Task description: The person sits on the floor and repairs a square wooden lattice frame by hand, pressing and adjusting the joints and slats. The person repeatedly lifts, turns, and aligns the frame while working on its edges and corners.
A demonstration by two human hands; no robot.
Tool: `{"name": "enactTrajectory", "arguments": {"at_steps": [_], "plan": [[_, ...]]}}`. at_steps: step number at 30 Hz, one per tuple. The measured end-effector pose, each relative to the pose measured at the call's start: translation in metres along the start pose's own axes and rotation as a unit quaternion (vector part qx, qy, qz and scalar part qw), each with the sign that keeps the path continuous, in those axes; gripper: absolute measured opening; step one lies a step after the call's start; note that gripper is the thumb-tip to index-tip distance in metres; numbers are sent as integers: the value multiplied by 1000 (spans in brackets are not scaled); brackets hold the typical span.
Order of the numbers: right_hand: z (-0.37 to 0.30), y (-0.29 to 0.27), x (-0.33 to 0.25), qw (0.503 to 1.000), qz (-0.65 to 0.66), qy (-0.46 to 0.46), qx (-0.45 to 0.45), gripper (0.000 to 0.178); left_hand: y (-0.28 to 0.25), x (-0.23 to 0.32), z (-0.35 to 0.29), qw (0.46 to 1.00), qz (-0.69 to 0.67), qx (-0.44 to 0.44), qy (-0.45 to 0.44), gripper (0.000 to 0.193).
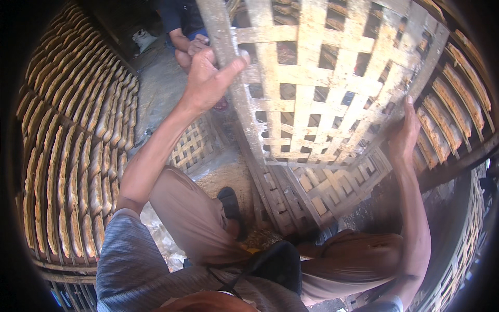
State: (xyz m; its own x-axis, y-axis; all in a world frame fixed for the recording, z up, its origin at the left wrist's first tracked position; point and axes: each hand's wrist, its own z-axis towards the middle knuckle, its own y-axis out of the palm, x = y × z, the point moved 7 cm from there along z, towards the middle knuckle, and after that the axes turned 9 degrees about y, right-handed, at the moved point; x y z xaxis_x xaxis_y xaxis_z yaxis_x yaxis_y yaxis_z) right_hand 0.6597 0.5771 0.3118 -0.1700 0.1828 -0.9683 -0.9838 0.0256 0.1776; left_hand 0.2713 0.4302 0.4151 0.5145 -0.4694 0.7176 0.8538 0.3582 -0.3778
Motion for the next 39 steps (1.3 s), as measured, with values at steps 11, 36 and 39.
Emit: {"name": "enactTrajectory", "arguments": {"at_steps": [11, 36, 39], "plan": [[-2, 4, -1, 1000, 1, 13, 18, 50, 19, -8, 7, 971, -239, 14, -23, 29], [-120, 249, -170, 761, -423, -415, -264, 31, -8, 8, -9, 966, -242, -76, 51, 35], [-109, 256, -160, 835, -369, -268, -307, 27, -9, 12, -10, 964, -247, -80, 57, 35]]}}
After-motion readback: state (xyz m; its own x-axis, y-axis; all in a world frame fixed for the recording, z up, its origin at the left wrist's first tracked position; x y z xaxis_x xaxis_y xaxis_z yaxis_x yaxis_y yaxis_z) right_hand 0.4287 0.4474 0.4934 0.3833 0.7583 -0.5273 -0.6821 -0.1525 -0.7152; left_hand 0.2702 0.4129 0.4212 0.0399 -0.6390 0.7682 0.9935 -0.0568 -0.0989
